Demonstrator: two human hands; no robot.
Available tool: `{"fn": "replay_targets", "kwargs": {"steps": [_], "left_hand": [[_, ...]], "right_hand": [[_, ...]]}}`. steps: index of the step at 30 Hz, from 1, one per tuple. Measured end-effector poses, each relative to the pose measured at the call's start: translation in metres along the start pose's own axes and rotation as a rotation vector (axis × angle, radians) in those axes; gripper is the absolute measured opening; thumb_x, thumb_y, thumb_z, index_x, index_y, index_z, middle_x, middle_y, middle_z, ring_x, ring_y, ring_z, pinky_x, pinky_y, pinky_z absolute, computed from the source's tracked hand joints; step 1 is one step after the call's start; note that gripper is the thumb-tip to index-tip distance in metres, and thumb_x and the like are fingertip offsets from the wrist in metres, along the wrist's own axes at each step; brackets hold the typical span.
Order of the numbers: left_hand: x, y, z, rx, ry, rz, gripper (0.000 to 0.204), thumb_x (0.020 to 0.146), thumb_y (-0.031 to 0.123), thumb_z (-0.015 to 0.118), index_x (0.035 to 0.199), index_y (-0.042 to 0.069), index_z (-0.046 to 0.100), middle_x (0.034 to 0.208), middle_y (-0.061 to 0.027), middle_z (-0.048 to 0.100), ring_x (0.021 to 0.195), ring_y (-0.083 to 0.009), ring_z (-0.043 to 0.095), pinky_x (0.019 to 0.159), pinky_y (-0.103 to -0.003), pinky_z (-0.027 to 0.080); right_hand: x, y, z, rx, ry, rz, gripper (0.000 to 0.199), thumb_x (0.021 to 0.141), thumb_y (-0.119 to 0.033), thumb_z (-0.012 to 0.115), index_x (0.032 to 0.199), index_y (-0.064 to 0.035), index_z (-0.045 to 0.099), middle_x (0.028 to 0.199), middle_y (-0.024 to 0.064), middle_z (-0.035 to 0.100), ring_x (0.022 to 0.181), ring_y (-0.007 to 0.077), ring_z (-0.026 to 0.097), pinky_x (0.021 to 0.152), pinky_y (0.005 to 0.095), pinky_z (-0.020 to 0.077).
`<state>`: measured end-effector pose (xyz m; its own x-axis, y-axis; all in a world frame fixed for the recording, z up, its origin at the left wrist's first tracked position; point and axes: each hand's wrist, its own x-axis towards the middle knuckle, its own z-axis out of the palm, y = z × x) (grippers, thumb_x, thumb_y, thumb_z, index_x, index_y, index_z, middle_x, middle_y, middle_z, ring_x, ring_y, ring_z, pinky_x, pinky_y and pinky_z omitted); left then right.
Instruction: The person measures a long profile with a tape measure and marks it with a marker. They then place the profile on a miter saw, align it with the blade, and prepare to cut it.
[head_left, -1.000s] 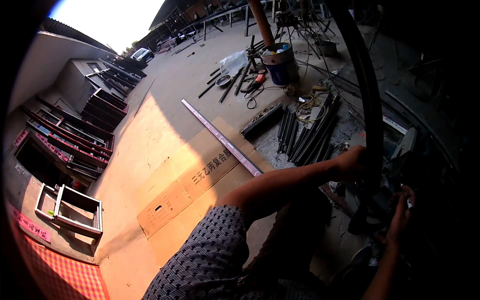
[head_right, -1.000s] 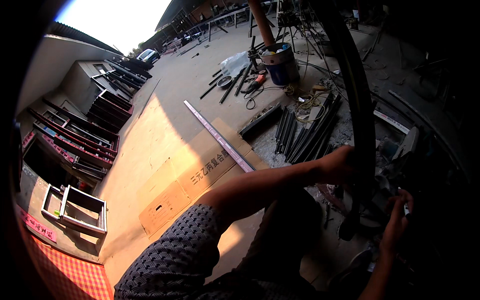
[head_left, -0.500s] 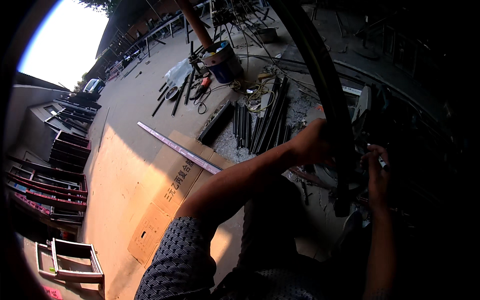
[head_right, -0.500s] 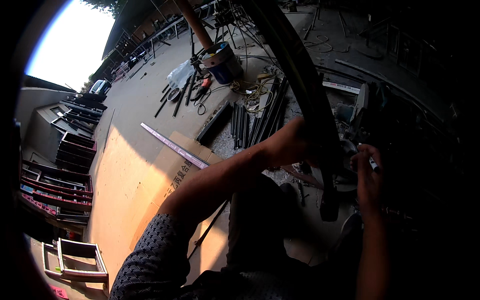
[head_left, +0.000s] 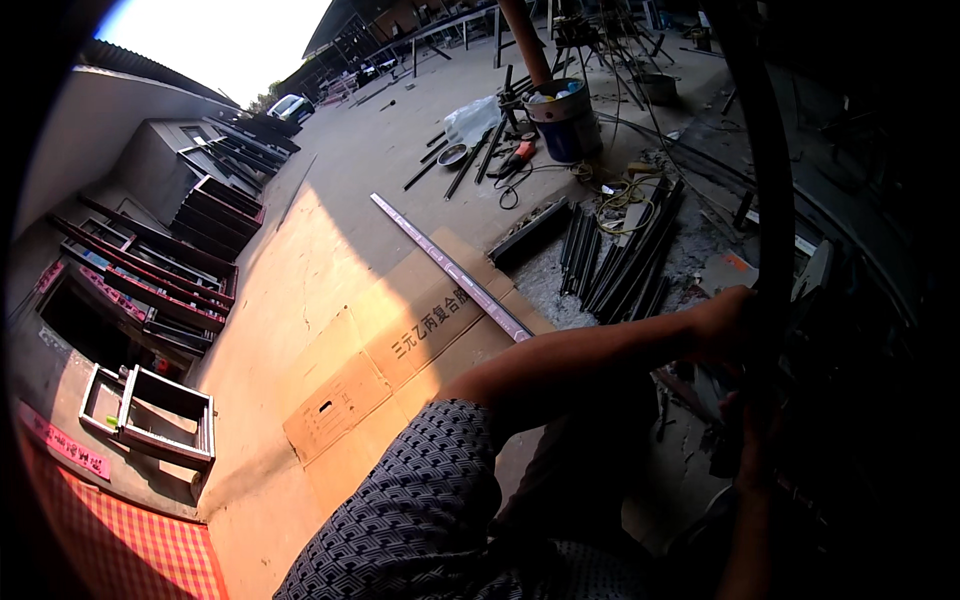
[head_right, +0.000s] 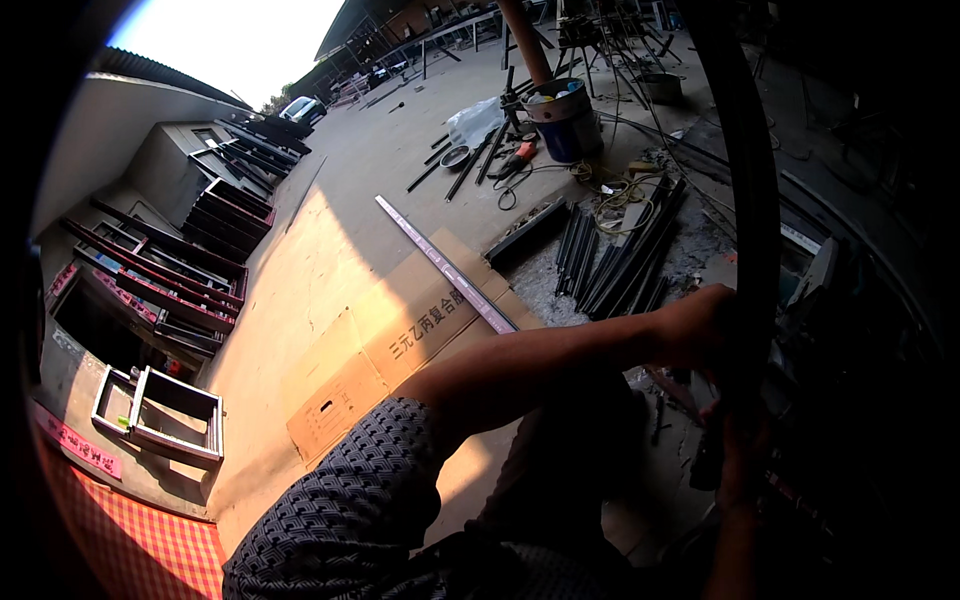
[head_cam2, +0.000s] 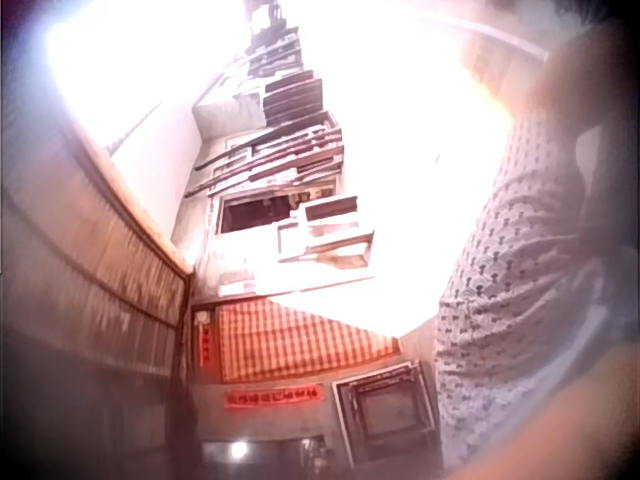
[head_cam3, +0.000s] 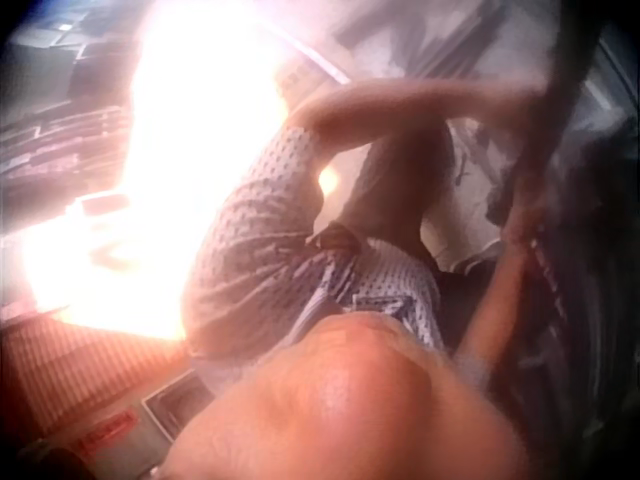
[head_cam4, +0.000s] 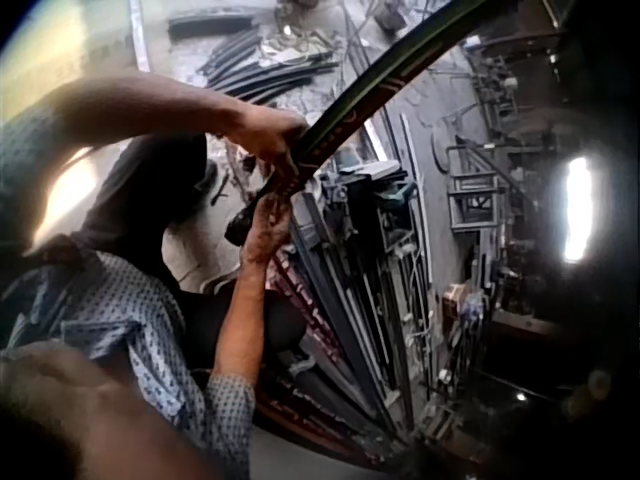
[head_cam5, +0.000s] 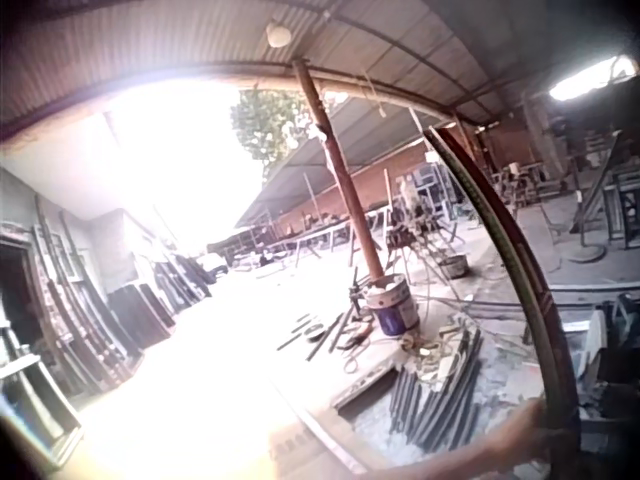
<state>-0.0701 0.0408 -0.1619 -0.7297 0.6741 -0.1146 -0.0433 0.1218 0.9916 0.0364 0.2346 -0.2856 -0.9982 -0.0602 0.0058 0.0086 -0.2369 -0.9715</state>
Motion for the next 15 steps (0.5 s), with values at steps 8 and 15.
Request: {"fn": "replay_targets", "kwargs": {"steps": [8,15], "left_hand": [[0.0,-0.005,0.008,0.033,0.04,-0.032,0.046,0.09,0.004,0.076,0.13,-0.009,0.056,0.122,-0.0263,0.067,0.102,-0.0336,0.074,0.081,-0.039,0.067],[0.008,-0.027,0.009,-0.035,0.056,-0.015,0.031,0.094,0.013,0.074,0.117,-0.006,0.065,0.105,-0.0203,0.074,0.092,-0.0242,0.077,0.078,-0.034,0.066]], "right_hand": [[-0.005,-0.006,-0.014,-0.174,0.005,0.098,0.036,0.102,-0.035,0.067,0.118,-0.0027,0.063,0.09,0.0046,0.067,0.087,0.0159,0.065,0.088,0.0336,0.0487],[-0.001,-0.034,-0.009,-0.22,-0.05,0.137,0.022,0.102,-0.023,0.066,0.111,-0.0034,0.07,0.083,0.0011,0.068,0.076,0.0096,0.065,0.07,0.0295,0.0531]]}}
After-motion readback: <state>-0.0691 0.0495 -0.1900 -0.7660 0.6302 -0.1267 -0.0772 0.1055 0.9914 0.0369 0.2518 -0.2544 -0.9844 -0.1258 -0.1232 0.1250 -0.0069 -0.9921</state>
